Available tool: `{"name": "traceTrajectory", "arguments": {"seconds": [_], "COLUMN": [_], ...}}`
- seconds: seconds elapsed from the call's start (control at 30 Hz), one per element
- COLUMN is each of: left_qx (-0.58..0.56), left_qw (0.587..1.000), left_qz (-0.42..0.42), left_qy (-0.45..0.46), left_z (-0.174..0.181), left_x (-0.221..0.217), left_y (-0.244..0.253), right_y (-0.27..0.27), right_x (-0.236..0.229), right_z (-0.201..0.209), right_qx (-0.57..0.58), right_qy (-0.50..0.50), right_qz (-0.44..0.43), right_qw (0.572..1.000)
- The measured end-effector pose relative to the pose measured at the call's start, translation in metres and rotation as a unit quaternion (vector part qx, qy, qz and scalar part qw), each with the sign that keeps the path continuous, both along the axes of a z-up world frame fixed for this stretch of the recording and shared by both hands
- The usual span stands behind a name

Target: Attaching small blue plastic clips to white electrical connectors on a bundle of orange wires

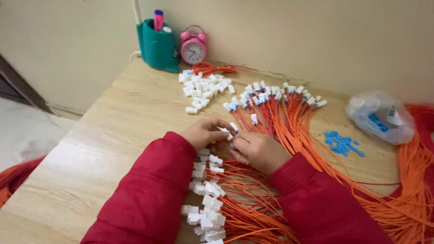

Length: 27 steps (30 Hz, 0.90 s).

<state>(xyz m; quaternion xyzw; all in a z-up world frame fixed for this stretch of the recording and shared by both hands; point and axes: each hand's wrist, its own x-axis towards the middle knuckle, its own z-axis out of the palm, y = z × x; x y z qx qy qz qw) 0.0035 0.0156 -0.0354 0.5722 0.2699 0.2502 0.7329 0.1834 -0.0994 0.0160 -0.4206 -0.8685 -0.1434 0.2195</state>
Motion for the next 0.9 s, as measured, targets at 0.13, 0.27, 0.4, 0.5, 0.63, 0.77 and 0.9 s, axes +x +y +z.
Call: {"name": "traceTrajectory", "arguments": {"seconds": [0.13, 0.27, 0.4, 0.5, 0.63, 0.77, 0.9], "left_qx": [0.002, 0.008, 0.001, 0.000, -0.002, -0.004, -0.005], "left_qw": [1.000, 1.000, 1.000, 1.000, 1.000, 1.000, 1.000], "left_qz": [0.002, -0.004, 0.002, -0.001, -0.007, -0.007, -0.010], "left_qy": [0.002, -0.001, 0.001, -0.001, -0.005, -0.013, -0.014], "left_z": [-0.004, -0.016, 0.003, 0.002, 0.004, 0.000, 0.006], "left_x": [0.002, 0.007, 0.000, 0.000, -0.001, -0.001, -0.003], "left_y": [0.000, 0.008, -0.004, -0.003, -0.005, -0.004, -0.005], "right_y": [0.000, 0.003, 0.006, 0.007, 0.007, 0.001, 0.004], "right_x": [-0.003, 0.004, 0.008, 0.012, 0.012, 0.008, 0.003], "right_z": [0.004, -0.002, -0.010, -0.009, -0.001, 0.012, 0.010], "right_qx": [0.008, -0.004, 0.013, 0.011, -0.049, -0.063, -0.085], "right_qy": [-0.022, -0.028, -0.031, -0.015, 0.010, 0.020, 0.075], "right_qz": [0.013, 0.007, -0.003, -0.007, 0.014, 0.010, -0.006], "right_qw": [1.000, 1.000, 0.999, 1.000, 0.999, 0.998, 0.994]}}
